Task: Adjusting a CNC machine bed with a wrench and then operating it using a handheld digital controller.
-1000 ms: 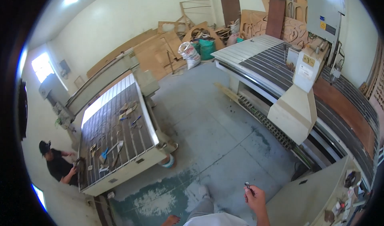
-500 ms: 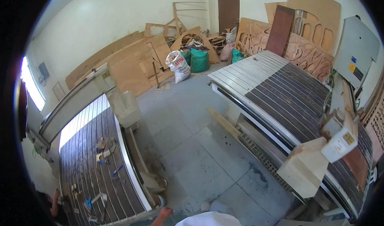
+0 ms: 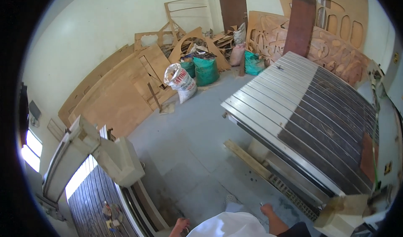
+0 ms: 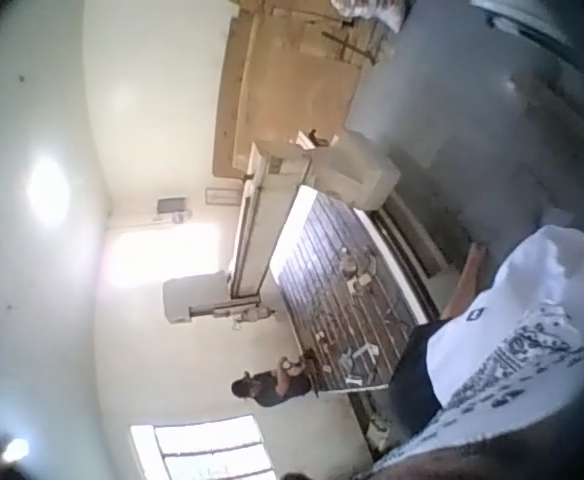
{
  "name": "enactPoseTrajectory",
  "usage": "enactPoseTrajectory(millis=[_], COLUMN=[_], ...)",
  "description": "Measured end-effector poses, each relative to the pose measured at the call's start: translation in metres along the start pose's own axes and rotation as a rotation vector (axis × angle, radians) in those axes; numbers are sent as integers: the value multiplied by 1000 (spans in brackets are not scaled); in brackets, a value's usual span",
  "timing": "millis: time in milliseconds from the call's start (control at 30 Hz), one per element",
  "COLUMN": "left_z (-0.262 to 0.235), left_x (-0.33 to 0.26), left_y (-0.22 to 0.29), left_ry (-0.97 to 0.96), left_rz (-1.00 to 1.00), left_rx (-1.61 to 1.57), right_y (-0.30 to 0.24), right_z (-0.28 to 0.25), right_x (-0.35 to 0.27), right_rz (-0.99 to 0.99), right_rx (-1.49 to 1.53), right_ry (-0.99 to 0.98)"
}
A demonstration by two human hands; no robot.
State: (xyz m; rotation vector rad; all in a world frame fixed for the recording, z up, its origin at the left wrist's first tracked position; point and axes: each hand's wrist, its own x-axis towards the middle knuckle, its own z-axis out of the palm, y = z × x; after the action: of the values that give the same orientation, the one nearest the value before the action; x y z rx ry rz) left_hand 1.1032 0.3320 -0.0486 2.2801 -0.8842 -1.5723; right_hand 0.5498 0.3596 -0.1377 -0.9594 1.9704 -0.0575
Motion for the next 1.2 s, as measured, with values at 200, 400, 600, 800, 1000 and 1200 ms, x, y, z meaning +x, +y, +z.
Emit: enactPoseTrajectory(millis=[200,400,600,800,1000,1200], left_z=[-42,-95,-136,-151,-75,11], left_x=[55,184,304,443,556,637], left_y=[102,248,437,672,896,1057], left_ry=[106,122,81,-54,-266,-442], left_rz=[-32,-28,24,274,766,807], left_rx=[-264,-176,9,271,1098,1518], right_y=[-299,-508,-548,-558,-573,-578], right_z=[-161,-267,-274,-273,-277,-277], right_x=[110,217,327,327,318,344], right_rz=[-322,-391,59,251,285,572], right_rx=[62,212,238,335,434,593], right_ry=[361,769,929,857,814,860])
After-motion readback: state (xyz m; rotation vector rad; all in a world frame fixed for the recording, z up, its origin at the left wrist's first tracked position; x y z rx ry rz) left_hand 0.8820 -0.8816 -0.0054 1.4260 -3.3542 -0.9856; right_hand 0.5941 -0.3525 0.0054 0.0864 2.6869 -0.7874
